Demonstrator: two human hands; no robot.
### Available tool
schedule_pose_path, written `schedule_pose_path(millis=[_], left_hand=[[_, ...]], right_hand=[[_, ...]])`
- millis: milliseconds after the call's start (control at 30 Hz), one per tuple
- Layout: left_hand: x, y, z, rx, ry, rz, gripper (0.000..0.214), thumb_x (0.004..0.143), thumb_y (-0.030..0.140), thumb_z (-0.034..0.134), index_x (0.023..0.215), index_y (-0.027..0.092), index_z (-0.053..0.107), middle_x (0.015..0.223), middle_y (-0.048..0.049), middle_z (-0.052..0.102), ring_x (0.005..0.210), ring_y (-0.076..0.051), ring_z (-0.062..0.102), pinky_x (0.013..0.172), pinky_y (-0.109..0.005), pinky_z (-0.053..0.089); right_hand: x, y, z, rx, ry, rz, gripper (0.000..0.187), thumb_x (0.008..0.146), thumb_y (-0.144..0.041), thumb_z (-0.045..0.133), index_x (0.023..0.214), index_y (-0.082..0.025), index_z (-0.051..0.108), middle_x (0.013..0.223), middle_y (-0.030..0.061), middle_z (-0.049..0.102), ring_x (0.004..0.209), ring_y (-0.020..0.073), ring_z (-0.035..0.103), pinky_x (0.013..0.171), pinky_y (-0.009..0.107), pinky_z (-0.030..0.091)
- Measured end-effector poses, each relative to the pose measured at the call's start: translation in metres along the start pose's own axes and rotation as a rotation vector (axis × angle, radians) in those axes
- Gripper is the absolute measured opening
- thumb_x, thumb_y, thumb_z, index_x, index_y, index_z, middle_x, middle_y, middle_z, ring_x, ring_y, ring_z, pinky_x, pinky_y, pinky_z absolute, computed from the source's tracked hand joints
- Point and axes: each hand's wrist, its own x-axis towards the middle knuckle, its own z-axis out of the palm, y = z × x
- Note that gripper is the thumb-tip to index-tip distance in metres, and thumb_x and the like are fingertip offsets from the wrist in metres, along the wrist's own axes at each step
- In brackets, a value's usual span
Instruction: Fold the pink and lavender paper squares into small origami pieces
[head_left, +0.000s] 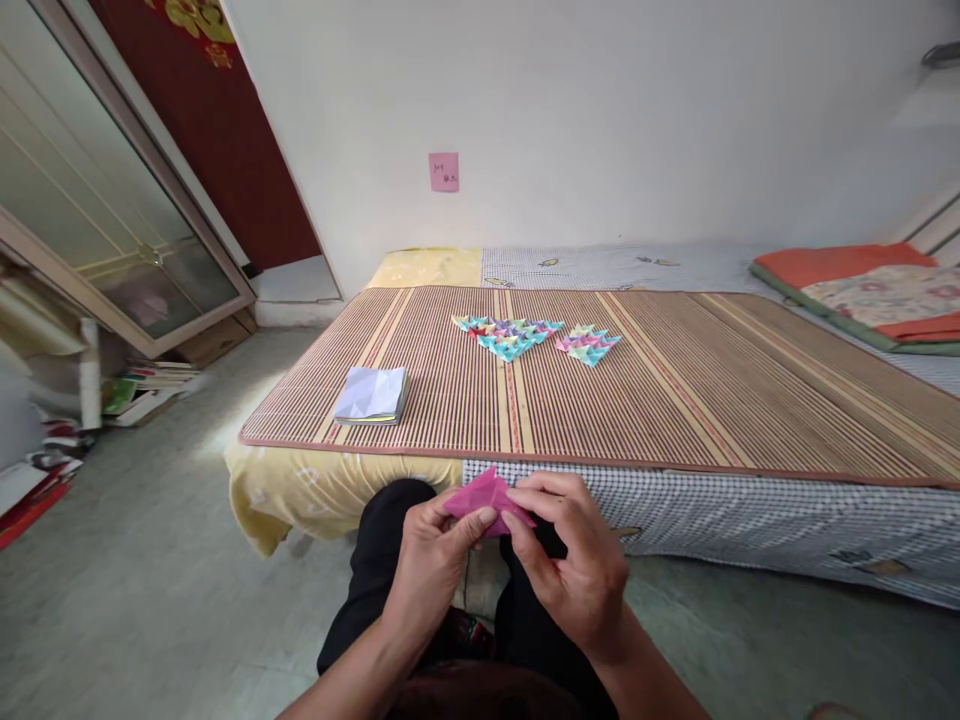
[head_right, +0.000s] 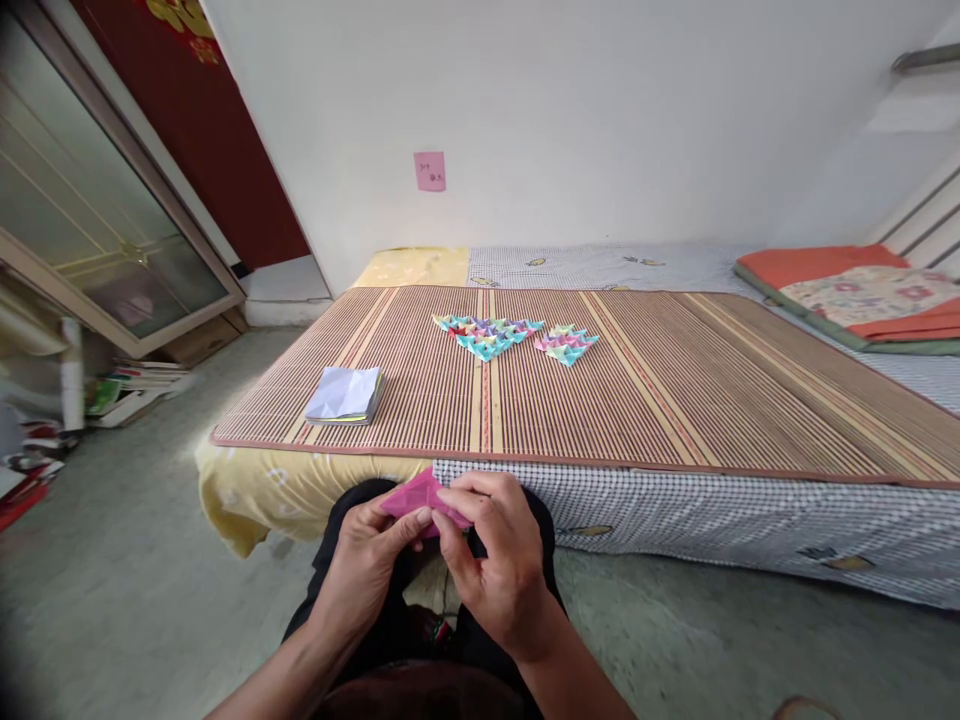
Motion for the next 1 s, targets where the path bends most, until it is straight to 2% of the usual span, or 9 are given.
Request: schedule_pose_path(millis=[267, 500, 867, 1000], left_hand=[[-0.0016, -0.0012, 0.0002, -0.029, 0.008, -0.015, 0.023, 0.077, 0.037, 0.088, 0.073, 0.016, 0.081, 0.065, 0.0001, 0.065, 0.062, -0.012, 0.046, 0.058, -0.022, 0.042], [-0.0004, -0.0039, -0.0014, -0.027, 0.007, -0.023, 0.029, 0.078, 0.039, 0.087, 0.065, 0.015, 0.076, 0.062, 0.0013, 0.063, 0.062, -0.012, 0.048, 0.061, -0.023, 0.042], [-0.0033, -0.0054, -0.0029, -0.033, 0.011, -0.007, 0.028, 0.079, 0.037, 0.087, 0.066, 0.015, 0.074, 0.060, 0.0022, 0.060, 0.060, -0.012, 0.047, 0.061, -0.023, 0.042], [-0.0039, -0.0055, -0.0042, -0.039, 0.020, 0.010, 0.027, 0.077, 0.036, 0.088, 0.066, 0.016, 0.075, 0.062, 0.0013, 0.063, 0.061, -0.012, 0.047, 0.060, -0.023, 0.042]], right_hand=[[-0.0022, 0.0014, 0.0008, -0.010, 0.007, 0.019, 0.029, 0.095, -0.004, 0.068, 0.120, -0.018, 0.067, 0.108, 0.0083, 0.069, 0.104, 0.0230, 0.067, 0.090, 0.041, 0.059], [-0.0024, -0.0016, -0.0002, 0.060, -0.017, 0.030, 0.026, 0.095, -0.004, 0.067, 0.117, -0.018, 0.067, 0.106, 0.0077, 0.067, 0.101, 0.0213, 0.067, 0.087, 0.038, 0.059], [-0.0056, 0.0003, -0.0012, -0.115, -0.028, -0.114, 0.040, 0.093, -0.001, 0.070, 0.130, -0.015, 0.066, 0.113, 0.0105, 0.068, 0.105, 0.0236, 0.066, 0.090, 0.041, 0.059], [-0.0057, -0.0011, -0.0049, -0.078, -0.013, -0.088, 0.040, 0.096, -0.005, 0.066, 0.134, -0.014, 0.063, 0.116, 0.0122, 0.067, 0.109, 0.0252, 0.065, 0.092, 0.043, 0.059]])
